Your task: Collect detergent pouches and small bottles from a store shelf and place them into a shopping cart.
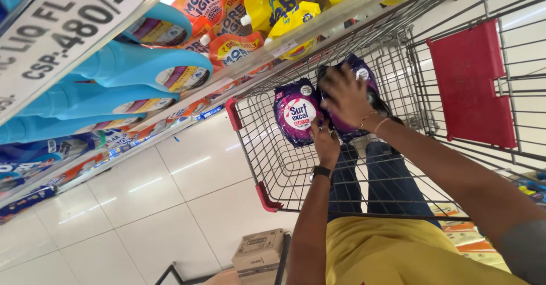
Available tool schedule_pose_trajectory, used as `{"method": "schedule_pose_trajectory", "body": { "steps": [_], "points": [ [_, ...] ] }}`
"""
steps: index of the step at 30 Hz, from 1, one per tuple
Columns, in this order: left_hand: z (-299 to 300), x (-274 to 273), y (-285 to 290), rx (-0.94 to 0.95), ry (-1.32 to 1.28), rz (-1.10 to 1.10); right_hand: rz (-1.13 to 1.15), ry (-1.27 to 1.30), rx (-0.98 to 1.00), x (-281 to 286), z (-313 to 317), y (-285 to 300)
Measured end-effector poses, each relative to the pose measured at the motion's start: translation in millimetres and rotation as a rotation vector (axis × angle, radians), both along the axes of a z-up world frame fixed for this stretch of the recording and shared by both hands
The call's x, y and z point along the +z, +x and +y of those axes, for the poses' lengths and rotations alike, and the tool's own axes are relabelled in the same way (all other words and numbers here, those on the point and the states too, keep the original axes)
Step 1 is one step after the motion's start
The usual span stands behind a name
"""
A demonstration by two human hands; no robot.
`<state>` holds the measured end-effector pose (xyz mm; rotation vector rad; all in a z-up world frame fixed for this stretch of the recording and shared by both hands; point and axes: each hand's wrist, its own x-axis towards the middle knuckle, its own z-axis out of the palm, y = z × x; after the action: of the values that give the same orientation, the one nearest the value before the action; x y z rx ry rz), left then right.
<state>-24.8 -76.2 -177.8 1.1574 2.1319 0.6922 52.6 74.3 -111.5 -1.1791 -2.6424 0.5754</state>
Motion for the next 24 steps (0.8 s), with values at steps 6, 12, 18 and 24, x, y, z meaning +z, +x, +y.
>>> {"method": "schedule_pose_trajectory", "body": {
  "steps": [6,12,18,24],
  "points": [
    [1,8,-4,-0.061,0.146,0.055,-0.282,0.079,0.236,-50,3,8],
    [30,26,0,0.114,0.163,-0.037,-0.048,-0.542,-0.555,-39,44,31],
    [70,-25,13,0.206,0.154,-0.279,0.21,-0.582,-0.791,-201,-55,118],
    [78,-25,18,0.315,0.03,-0.185,0.489,-1.024,-1.09,-129,-72,128]
  ]
}}
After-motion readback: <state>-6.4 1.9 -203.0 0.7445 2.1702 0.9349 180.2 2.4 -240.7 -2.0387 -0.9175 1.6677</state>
